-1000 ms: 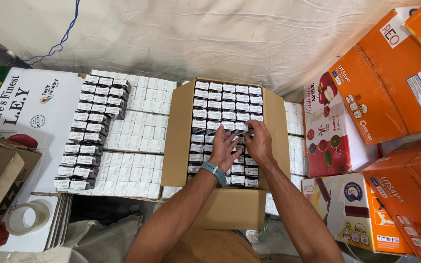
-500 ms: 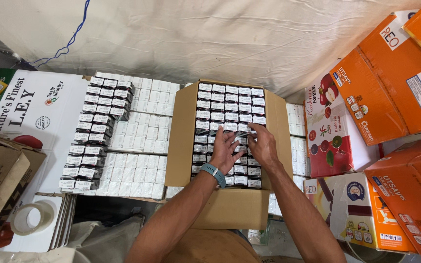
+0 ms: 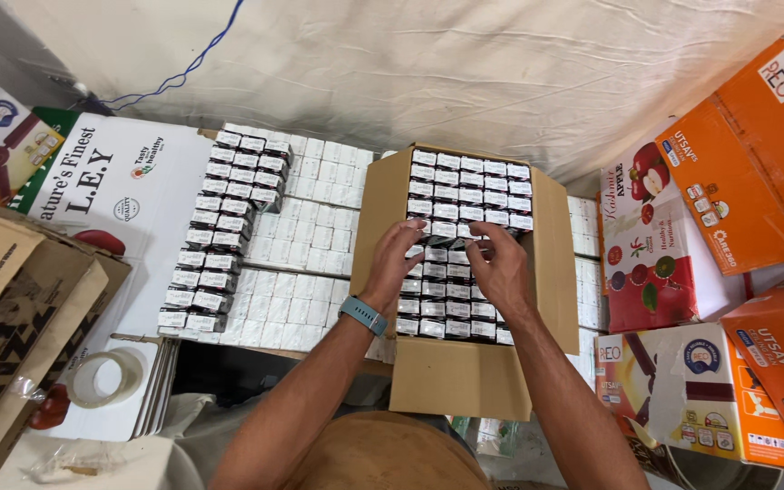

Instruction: The person repeatedly picks up small white boxes from a surface and places them into a larger cardboard box. The person arranges the small boxes in neat rows inside the larger box, filling it up systematically.

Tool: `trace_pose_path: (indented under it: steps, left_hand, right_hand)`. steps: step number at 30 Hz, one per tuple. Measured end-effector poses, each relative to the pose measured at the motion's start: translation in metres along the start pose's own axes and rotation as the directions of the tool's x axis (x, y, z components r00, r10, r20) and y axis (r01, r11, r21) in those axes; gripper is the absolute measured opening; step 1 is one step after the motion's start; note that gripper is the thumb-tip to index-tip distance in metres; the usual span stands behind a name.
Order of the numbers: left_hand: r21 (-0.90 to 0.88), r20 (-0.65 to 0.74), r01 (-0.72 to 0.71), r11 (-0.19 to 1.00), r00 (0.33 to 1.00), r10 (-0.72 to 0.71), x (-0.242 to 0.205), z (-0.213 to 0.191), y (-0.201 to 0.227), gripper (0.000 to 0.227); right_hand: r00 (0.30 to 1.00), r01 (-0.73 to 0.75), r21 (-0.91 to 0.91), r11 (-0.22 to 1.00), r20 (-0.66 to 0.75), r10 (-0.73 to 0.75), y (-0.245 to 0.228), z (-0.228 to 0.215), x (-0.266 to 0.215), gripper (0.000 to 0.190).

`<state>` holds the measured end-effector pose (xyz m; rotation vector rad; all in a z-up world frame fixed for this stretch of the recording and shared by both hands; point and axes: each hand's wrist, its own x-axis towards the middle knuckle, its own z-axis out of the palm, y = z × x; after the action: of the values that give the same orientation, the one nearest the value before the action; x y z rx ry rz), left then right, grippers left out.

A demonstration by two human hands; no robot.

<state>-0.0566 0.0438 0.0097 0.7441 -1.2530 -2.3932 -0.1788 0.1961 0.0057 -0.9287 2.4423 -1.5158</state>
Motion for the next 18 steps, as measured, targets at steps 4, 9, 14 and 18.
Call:
trace_pose_path:
  steps: [4,9,14,18]
  left_hand:
    - [0.072,-0.053,-0.025,0.997,0.998,0.029,-0.018,-0.039,0.026,0.033]
    - [0.155,-0.178,-0.011,0.988,0.983,0.039,-0.037,-0.09,0.04,0.032]
    - [0.156,-0.253,0.043,0.987,0.968,-0.002,-0.028,-0.164,0.007,0.031]
    - [0.133,-0.301,0.1,0.986,0.952,-0.056,-0.033,-0.2,0.004,0.034]
  right_hand:
    - [0.996,0.016,0.046,0.999,0.089,-0.02,-0.012,0.044,-0.003,0.033]
    - [0.964,0.065,0.089,0.994,0.252,-0.086,-0.041,0.1,-0.013,0.032]
    - [0.922,0.087,0.065,0.994,0.373,-0.105,-0.039,0.164,-0.014,0.031]
    - [0.88,0.052,0.029,0.998,0.47,-0.059,-0.079,0.186,-0.017,0.025]
